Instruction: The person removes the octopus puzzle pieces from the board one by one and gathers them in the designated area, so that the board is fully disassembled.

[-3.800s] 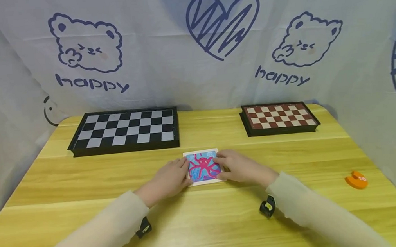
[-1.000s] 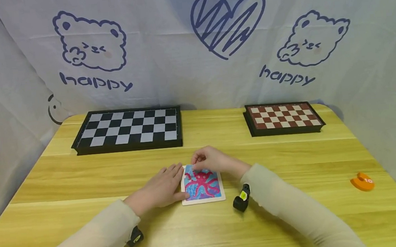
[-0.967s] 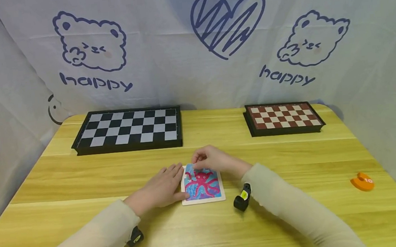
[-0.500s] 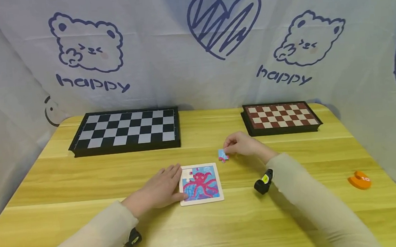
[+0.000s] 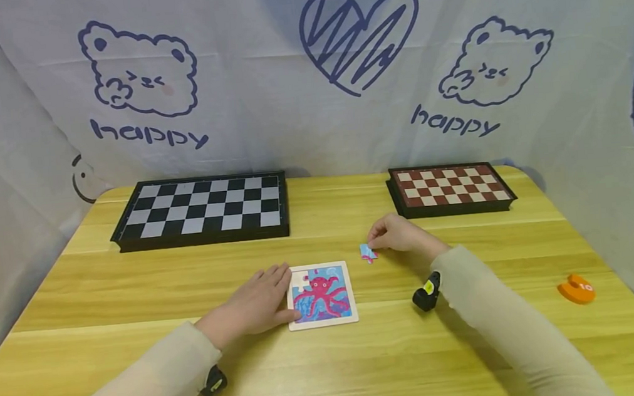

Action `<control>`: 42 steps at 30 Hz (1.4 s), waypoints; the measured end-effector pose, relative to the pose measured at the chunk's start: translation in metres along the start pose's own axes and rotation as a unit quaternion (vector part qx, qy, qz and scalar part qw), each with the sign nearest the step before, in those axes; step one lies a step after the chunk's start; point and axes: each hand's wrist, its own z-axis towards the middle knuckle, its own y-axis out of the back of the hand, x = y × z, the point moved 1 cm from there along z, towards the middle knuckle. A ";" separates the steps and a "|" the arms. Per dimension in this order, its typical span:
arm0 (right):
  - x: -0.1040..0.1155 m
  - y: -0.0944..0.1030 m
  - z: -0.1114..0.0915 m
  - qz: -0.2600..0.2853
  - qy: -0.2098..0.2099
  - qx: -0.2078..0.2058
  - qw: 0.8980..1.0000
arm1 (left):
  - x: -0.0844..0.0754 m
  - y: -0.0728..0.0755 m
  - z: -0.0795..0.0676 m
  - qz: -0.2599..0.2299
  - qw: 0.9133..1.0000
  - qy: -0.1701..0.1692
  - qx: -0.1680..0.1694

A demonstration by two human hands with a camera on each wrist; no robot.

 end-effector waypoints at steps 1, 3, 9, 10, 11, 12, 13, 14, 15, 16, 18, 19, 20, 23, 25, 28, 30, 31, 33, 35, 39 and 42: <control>0.000 0.000 0.000 -0.002 -0.001 0.000 1.000 | 0.000 0.000 0.000 0.001 1.000 0.000 0.000; 0.000 0.000 0.000 -0.006 -0.002 0.000 1.000 | 0.000 0.000 0.000 0.003 1.000 -0.002 -0.001; 0.003 0.000 -0.001 -0.003 -0.006 -0.007 1.000 | 0.001 0.000 0.001 0.004 1.000 -0.004 -0.003; 0.003 0.000 -0.002 0.001 -0.001 -0.009 1.000 | 0.001 0.000 0.000 0.005 1.000 -0.003 -0.002; 0.005 0.000 -0.003 0.006 0.003 -0.012 1.000 | 0.001 0.000 0.000 0.005 1.000 -0.003 -0.001; 0.008 -0.001 -0.004 0.011 0.012 -0.014 1.000 | 0.001 0.000 0.000 0.004 1.000 -0.003 0.000; 0.010 -0.002 -0.005 0.016 0.023 -0.016 0.999 | 0.001 0.000 0.000 0.004 1.000 -0.002 0.001; 0.014 -0.003 -0.006 0.022 0.033 -0.016 0.999 | 0.001 0.000 0.000 0.004 1.000 -0.002 0.001; 0.018 -0.004 -0.007 0.024 0.045 -0.017 0.999 | 0.001 -0.001 0.000 0.004 1.000 -0.002 0.002; 0.022 -0.006 -0.008 0.026 0.054 -0.016 0.998 | 0.001 0.000 -0.001 0.004 1.000 -0.002 0.001; 0.032 -0.010 -0.011 0.024 0.069 -0.012 0.997 | 0.001 0.000 -0.001 0.004 1.000 -0.002 0.000; 0.037 -0.013 -0.011 0.024 0.073 -0.008 0.997 | 0.001 0.000 -0.001 0.004 1.000 -0.002 -0.001; 0.042 -0.016 -0.013 0.022 0.076 -0.005 0.997 | 0.001 0.000 -0.001 0.004 1.000 -0.002 -0.001; 0.054 -0.028 -0.015 0.011 0.089 0.013 0.996 | 0.001 0.000 -0.001 0.003 1.000 -0.003 -0.002; 0.060 -0.036 -0.015 0.003 0.096 0.026 0.995 | 0.001 0.000 -0.001 0.002 1.000 -0.002 -0.001; 0.067 -0.049 -0.014 -0.018 0.109 0.046 0.993 | 0.001 0.000 0.000 0.002 1.000 -0.002 0.000; 0.070 -0.057 -0.013 -0.038 0.119 0.055 0.991 | 0.001 -0.001 0.000 0.004 1.000 -0.001 0.001; 0.072 -0.060 -0.012 -0.052 0.124 0.058 0.989 | 0.001 -0.001 0.000 0.006 1.000 -0.002 0.001; 0.075 -0.067 -0.010 -0.082 0.139 0.060 0.985 | 0.002 -0.002 0.000 0.009 1.000 -0.002 0.001; 0.077 -0.071 -0.008 -0.107 0.156 0.059 0.980 | 0.002 -0.002 0.001 0.012 1.000 -0.004 0.001; 0.081 -0.078 -0.005 -0.134 0.158 0.063 0.976 | 0.002 -0.003 0.001 0.014 1.000 -0.004 0.000; 0.083 -0.080 -0.003 -0.143 0.145 0.067 0.977 | 0.003 -0.003 0.001 0.014 1.000 -0.003 -0.001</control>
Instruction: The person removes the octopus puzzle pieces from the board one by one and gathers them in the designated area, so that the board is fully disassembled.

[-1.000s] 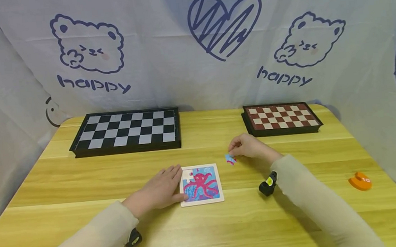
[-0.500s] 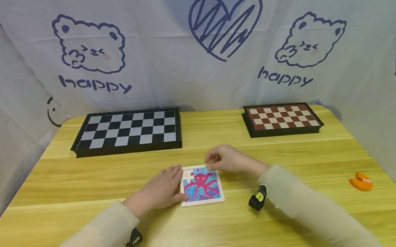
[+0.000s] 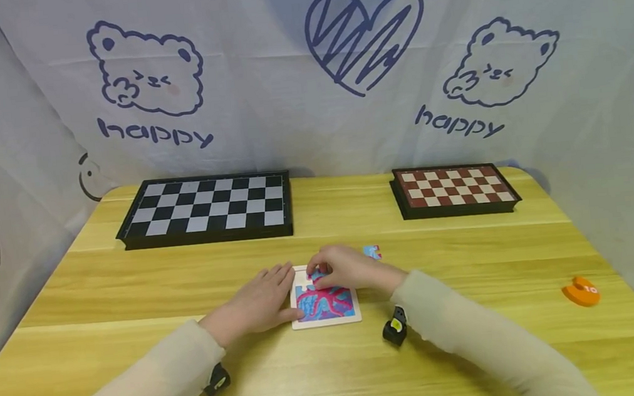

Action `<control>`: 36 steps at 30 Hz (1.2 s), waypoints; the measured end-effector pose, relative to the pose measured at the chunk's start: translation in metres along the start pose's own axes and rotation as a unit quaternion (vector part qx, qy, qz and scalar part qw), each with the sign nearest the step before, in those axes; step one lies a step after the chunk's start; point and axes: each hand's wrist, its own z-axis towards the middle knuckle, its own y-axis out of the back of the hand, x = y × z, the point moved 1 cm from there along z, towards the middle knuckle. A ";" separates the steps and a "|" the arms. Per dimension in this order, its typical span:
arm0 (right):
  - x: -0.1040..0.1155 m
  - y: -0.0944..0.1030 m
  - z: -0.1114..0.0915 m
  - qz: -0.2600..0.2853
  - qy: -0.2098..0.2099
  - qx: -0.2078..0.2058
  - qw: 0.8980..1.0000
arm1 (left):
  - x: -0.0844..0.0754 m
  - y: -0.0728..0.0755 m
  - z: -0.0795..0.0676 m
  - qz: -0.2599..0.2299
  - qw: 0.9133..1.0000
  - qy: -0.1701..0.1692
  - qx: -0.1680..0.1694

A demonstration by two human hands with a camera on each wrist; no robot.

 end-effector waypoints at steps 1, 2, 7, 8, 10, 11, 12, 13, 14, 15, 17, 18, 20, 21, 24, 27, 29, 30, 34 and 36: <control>0.000 0.000 0.001 -0.002 -0.003 0.001 1.000 | 0.000 0.000 0.000 0.000 1.000 0.000 0.001; 0.001 -0.001 0.001 -0.004 -0.005 0.001 1.000 | 0.000 0.000 0.000 0.000 1.000 0.000 0.000; 0.003 -0.001 0.002 -0.008 -0.010 -0.006 1.000 | 0.000 0.000 0.000 0.001 1.000 0.001 0.000; 0.003 -0.001 0.002 -0.007 -0.011 -0.009 1.000 | 0.000 0.000 0.000 0.001 1.000 0.001 0.000; 0.003 -0.001 0.001 -0.004 -0.017 -0.012 1.000 | 0.001 0.000 0.001 0.001 1.000 0.000 0.000; 0.003 0.000 0.001 -0.002 -0.018 -0.013 1.000 | 0.000 0.000 0.001 0.002 1.000 0.000 0.000; 0.003 0.000 0.001 0.000 -0.021 -0.014 1.000 | 0.001 0.000 0.001 0.002 1.000 0.000 -0.001; 0.003 0.000 0.001 0.001 -0.021 -0.014 1.000 | 0.001 0.000 0.001 0.003 1.000 0.000 -0.001; 0.003 0.000 0.001 0.002 -0.019 -0.013 1.000 | 0.001 -0.001 0.001 0.003 1.000 -0.001 -0.002; 0.003 0.000 0.001 0.002 -0.016 -0.013 1.000 | 0.001 -0.001 0.001 0.003 1.000 -0.001 -0.002; 0.002 0.001 0.002 0.000 -0.011 -0.012 1.000 | 0.001 -0.001 0.001 0.003 1.000 -0.001 -0.003; 0.002 0.001 0.002 -0.002 -0.010 -0.012 1.000 | 0.002 -0.001 0.001 0.002 1.000 -0.002 -0.003; 0.002 0.001 0.003 -0.002 -0.009 -0.014 1.000 | 0.002 -0.001 0.001 0.002 1.000 -0.002 -0.003; 0.002 0.000 0.003 -0.003 -0.012 -0.015 1.000 | 0.002 -0.001 0.001 0.002 1.000 -0.002 -0.003; 0.001 0.000 0.004 0.000 -0.021 -0.019 1.000 | 0.002 -0.001 0.001 0.002 1.000 -0.003 -0.003; 0.000 -0.001 0.003 0.014 -0.025 -0.024 0.999 | 0.002 -0.001 0.001 0.000 1.000 -0.004 -0.003; -0.002 -0.001 0.002 0.032 -0.021 -0.030 0.999 | 0.002 -0.001 0.001 -0.001 1.000 -0.003 -0.003; -0.003 -0.001 0.001 0.043 -0.020 -0.032 0.998 | 0.002 -0.001 0.001 -0.001 1.000 -0.003 -0.003; -0.007 0.000 -0.001 0.091 -0.015 -0.039 0.995 | 0.002 -0.002 0.001 -0.001 1.000 0.001 0.000; -0.008 0.000 -0.002 0.102 -0.016 -0.038 0.994 | 0.003 -0.001 0.001 -0.002 1.000 0.002 0.001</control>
